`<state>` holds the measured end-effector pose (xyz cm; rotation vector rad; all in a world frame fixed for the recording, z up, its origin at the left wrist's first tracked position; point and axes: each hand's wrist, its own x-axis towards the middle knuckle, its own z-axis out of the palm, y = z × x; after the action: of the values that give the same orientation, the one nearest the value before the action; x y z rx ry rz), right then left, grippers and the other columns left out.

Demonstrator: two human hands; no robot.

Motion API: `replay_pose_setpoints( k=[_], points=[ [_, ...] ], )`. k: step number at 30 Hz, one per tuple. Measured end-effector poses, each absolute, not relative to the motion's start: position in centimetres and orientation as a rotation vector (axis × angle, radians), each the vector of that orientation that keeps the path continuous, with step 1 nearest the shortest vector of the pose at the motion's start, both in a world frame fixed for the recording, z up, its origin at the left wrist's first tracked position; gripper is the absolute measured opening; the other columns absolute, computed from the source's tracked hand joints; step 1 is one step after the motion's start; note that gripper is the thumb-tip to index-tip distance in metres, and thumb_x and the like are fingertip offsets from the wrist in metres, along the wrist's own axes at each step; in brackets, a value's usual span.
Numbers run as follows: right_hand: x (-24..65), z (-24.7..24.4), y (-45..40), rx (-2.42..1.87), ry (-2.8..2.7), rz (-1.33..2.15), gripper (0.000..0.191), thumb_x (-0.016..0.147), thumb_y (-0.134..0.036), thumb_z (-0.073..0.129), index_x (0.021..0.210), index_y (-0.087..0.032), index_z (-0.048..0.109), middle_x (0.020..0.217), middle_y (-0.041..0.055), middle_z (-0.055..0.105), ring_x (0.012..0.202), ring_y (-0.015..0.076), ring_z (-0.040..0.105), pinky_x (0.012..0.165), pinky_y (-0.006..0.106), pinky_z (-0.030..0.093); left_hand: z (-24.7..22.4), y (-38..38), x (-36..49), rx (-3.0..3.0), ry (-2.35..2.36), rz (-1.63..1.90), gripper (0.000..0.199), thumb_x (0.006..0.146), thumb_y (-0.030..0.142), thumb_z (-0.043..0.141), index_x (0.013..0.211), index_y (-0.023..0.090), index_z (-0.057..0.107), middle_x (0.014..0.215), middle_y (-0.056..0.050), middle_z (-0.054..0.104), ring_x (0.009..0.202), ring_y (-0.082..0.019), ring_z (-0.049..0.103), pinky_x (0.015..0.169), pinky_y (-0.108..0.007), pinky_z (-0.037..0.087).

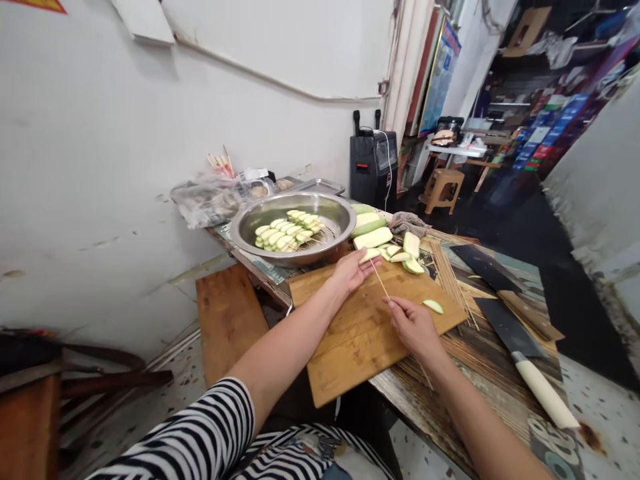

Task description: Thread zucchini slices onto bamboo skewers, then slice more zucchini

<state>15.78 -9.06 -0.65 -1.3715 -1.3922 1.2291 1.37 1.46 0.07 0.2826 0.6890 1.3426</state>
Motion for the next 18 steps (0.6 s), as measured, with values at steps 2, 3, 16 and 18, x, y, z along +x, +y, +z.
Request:
replay_pose_setpoints(
  k=[2,3,16,18],
  points=[
    [15.4,-0.4,-8.9,-1.367,-1.401,1.228,0.059,0.07,-0.057,0.06,0.109,-0.012,0.058,0.043,-0.0103,0.031,0.037,0.0067,0.026,0.038,0.021,0.016,0.1,1.5,1.3,0.268,0.691,1.366,0.003,0.084,0.009,0.053,0.082,0.009,0.055,0.08,-0.012,0.067,0.077,-0.021,0.069,0.076,-0.037,0.056],
    [15.2,-0.4,-8.8,-1.371,-1.409,1.217,0.058,0.07,-0.056,0.06,0.108,-0.013,0.057,0.043,-0.0102,0.032,0.037,0.0068,0.027,0.038,0.02,0.017,0.1,1.5,1.2,0.264,0.699,1.376,0.004,0.084,0.007,0.053,0.081,0.009,0.055,0.079,-0.012,0.067,0.075,-0.021,0.069,0.074,-0.037,0.056],
    [14.6,-1.3,-8.9,-1.326,-1.275,1.363,0.049,0.069,-0.059,0.061,0.093,-0.016,0.056,0.046,-0.0109,0.033,0.032,0.0034,0.023,0.033,0.018,0.013,0.0,1.7,1.2,0.294,0.776,1.352,0.005,0.082,0.005,0.053,0.082,0.008,0.057,0.077,-0.01,0.066,0.077,-0.021,0.068,0.082,-0.04,0.054],
    [14.3,-1.2,-9.1,-1.306,-1.23,1.413,0.047,0.07,-0.058,0.06,0.092,-0.017,0.054,0.046,-0.0114,0.034,0.031,0.0025,0.022,0.031,0.017,0.013,-0.1,1.7,1.3,0.3,0.78,1.349,0.005,0.082,0.006,0.053,0.083,0.009,0.057,0.075,-0.009,0.066,0.076,-0.02,0.068,0.081,-0.038,0.055]
  ],
)
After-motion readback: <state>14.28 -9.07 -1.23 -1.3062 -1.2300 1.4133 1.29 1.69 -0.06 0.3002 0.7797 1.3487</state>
